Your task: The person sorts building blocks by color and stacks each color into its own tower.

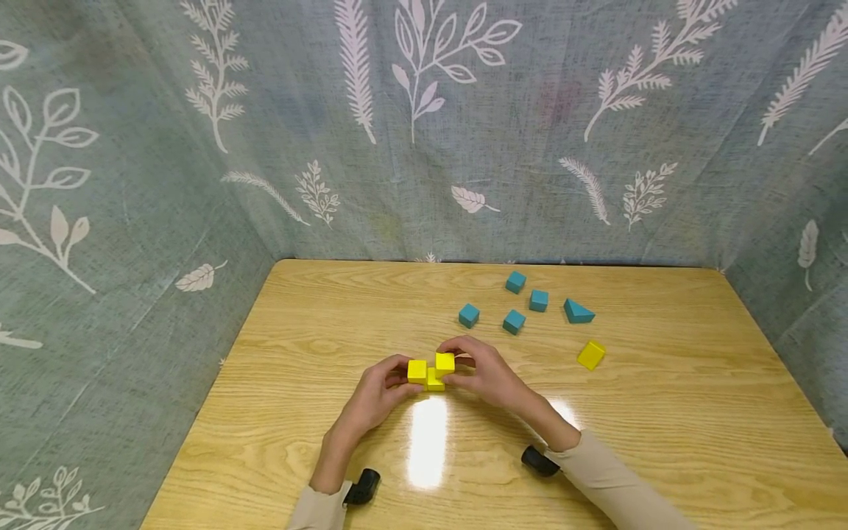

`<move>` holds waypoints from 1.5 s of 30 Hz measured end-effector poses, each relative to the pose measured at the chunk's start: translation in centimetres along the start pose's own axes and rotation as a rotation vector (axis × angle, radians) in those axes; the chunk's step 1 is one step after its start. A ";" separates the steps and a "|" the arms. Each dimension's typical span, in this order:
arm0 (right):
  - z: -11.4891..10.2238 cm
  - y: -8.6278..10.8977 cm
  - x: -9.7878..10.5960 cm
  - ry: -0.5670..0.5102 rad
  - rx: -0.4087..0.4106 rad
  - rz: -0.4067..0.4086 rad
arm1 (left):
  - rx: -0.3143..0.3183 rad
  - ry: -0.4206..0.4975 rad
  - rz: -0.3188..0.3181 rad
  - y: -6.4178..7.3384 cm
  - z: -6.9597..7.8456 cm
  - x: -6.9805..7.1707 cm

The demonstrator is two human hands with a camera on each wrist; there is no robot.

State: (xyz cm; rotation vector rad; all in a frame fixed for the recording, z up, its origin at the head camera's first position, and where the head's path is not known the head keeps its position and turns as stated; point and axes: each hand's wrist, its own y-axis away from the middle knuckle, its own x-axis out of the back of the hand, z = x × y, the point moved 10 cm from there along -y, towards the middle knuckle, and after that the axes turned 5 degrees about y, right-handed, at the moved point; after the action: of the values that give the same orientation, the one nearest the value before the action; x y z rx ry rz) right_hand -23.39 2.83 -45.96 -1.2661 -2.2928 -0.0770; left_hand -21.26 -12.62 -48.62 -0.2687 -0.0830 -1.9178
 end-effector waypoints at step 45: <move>-2.6 0.1 -1.5 0.237 0.209 -0.040 | -0.035 -0.034 -0.008 0.0 0.4 -0.2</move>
State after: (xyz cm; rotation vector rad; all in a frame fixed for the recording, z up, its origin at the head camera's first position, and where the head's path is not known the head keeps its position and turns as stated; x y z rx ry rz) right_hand -21.62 1.00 -44.42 -1.0466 -2.0641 -0.0008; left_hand -21.09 -12.36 -48.25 -0.3251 -0.0731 -1.9244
